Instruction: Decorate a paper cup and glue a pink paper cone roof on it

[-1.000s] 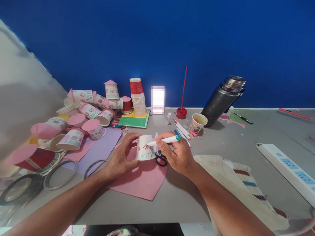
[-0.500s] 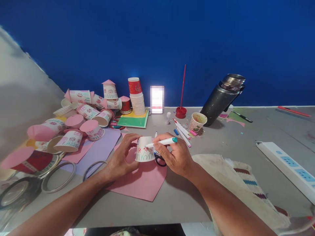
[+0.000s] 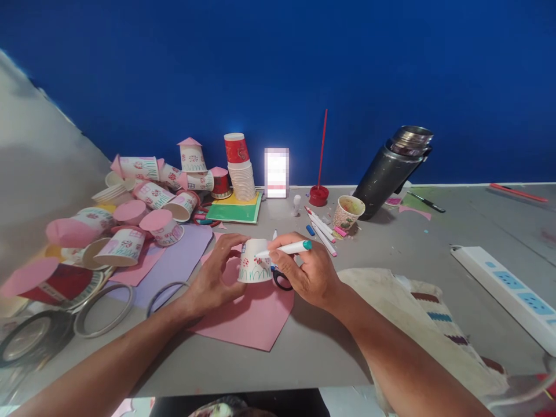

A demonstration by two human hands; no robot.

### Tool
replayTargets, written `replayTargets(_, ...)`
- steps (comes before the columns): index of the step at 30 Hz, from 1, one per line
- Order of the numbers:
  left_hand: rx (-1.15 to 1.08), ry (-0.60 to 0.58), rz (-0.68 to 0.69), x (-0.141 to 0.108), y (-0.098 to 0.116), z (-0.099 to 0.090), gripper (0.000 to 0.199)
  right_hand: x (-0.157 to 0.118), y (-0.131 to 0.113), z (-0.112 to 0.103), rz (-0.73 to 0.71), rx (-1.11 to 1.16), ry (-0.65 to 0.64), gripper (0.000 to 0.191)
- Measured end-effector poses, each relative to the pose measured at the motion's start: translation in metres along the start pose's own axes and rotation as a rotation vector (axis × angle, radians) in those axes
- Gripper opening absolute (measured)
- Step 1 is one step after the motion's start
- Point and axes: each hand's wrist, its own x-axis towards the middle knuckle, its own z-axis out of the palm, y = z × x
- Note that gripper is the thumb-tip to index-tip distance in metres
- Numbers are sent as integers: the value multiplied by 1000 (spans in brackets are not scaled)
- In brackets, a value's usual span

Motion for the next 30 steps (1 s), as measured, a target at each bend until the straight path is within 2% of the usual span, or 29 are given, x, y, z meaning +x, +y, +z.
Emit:
replayTargets(4,25,-17,-4,1,2,-1,80,0,0,1,2,-7,-40,15)
replayTargets(9,44,-11,17,2,2,0,80,0,0,1,-14,-6,-11,14)
replayTargets(13,50,-15,-3,1,0,0,80,1,-1,1,5,8,-61,16)
replayTargets(18,60,-23,-29,0,-1,0,79,0,-1,-1,30,15,-32,16)
replayTargets(25,45,-28,-39,0,2,-1,78,0,-1,0,-15,15,-87,15)
replayTargets(30,45,-23,-53,1,2,-1,76,2,-2,-2,-29,-12,-19,14)
